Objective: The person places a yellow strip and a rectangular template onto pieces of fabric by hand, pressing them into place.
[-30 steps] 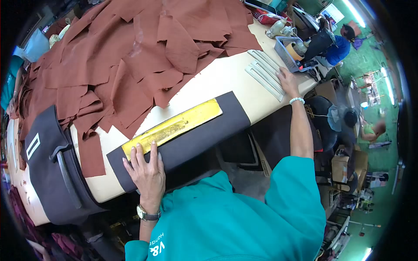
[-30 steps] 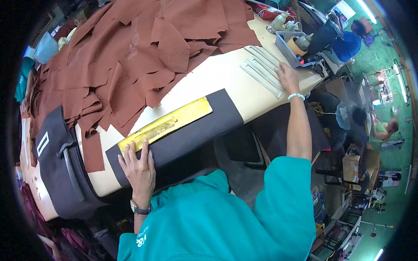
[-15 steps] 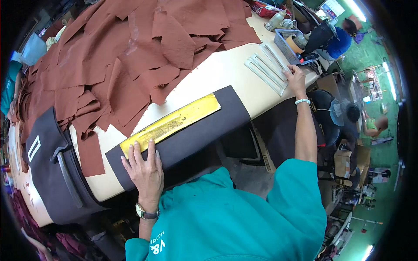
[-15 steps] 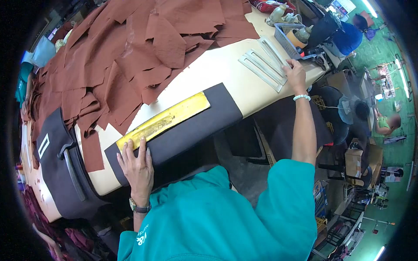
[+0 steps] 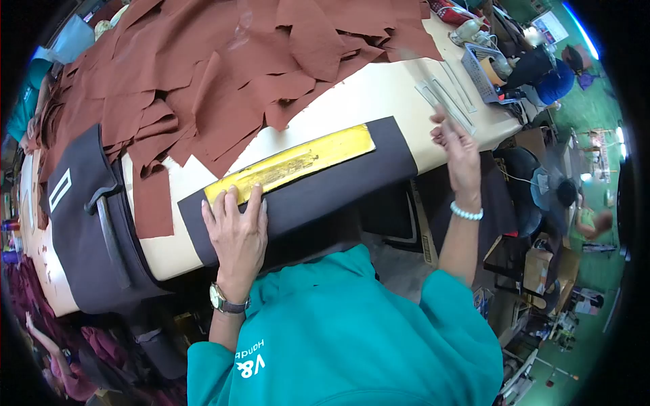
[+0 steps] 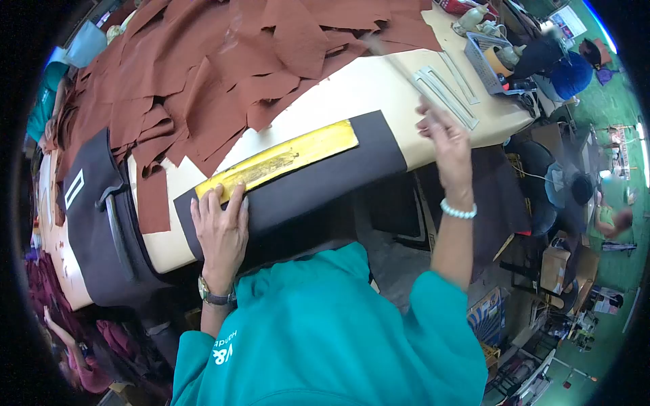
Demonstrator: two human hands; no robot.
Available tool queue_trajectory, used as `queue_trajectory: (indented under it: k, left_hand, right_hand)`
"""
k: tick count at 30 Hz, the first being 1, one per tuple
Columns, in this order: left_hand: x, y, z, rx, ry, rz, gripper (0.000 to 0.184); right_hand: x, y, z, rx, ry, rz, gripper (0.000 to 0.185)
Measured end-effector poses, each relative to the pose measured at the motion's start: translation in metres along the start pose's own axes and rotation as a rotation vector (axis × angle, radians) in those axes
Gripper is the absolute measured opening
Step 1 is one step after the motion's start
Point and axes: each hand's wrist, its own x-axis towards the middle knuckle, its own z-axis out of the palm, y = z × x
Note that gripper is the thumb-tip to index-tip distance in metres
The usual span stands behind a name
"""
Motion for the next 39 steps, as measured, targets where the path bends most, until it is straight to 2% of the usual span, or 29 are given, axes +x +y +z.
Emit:
queue_trajectory:
  k: [3, 4, 7, 11, 12, 13, 15, 16, 19, 25, 30, 39]
  left_hand:
    - [0.005, -0.005, -0.004, -0.071, -0.010, 0.025, 0.029]
    - [0.009, -0.006, -0.005, -0.090, 0.032, 0.052, 0.026]
    - [0.015, -0.011, -0.006, -0.260, -0.034, 0.033, 0.022]
    - [0.022, -0.025, -0.001, -0.424, 0.021, 0.079, 0.015]
    - [0.026, -0.038, -0.001, -0.515, -0.016, 0.047, 0.022]
    - [0.027, -0.045, 0.000, -0.627, -0.051, 0.000, 0.026]
    - [0.028, -0.056, 0.001, -0.855, -0.120, -0.090, 0.033]
    - [0.029, -0.061, 0.003, -0.918, -0.191, -0.115, 0.042]
    - [0.029, -0.066, 0.004, -1.002, -0.235, -0.104, 0.047]
    - [0.024, -0.070, 0.005, -0.943, -0.222, -0.014, 0.066]
    - [0.021, -0.067, 0.002, -0.937, -0.214, -0.007, 0.074]
    - [0.020, -0.066, 0.005, -0.902, -0.199, 0.007, 0.083]
  right_hand:
    - [-0.027, 0.001, 0.037, -0.060, -0.048, -0.031, 0.031]
    - [-0.033, -0.003, 0.047, -0.029, -0.067, 0.040, 0.030]
    - [-0.038, 0.008, 0.055, -0.215, -0.032, 0.023, 0.030]
    - [-0.040, 0.010, 0.060, -0.138, 0.128, -0.024, 0.043]
    - [-0.042, 0.002, 0.063, 0.025, 0.190, 0.029, 0.052]
    - [-0.042, 0.005, 0.065, 0.103, 0.215, -0.008, 0.049]
    - [-0.044, 0.001, 0.063, 0.259, 0.185, 0.050, 0.043]
    - [-0.046, -0.001, 0.067, 0.356, 0.191, 0.074, 0.037]
    - [-0.054, -0.010, 0.087, 0.470, 0.101, 0.170, 0.034]
    - [-0.069, -0.010, 0.142, 0.405, -0.075, 0.239, 0.031]
    - [-0.069, -0.007, 0.151, 0.268, -0.062, 0.242, 0.030]
    - [-0.067, -0.006, 0.150, 0.291, -0.037, 0.260, 0.030]
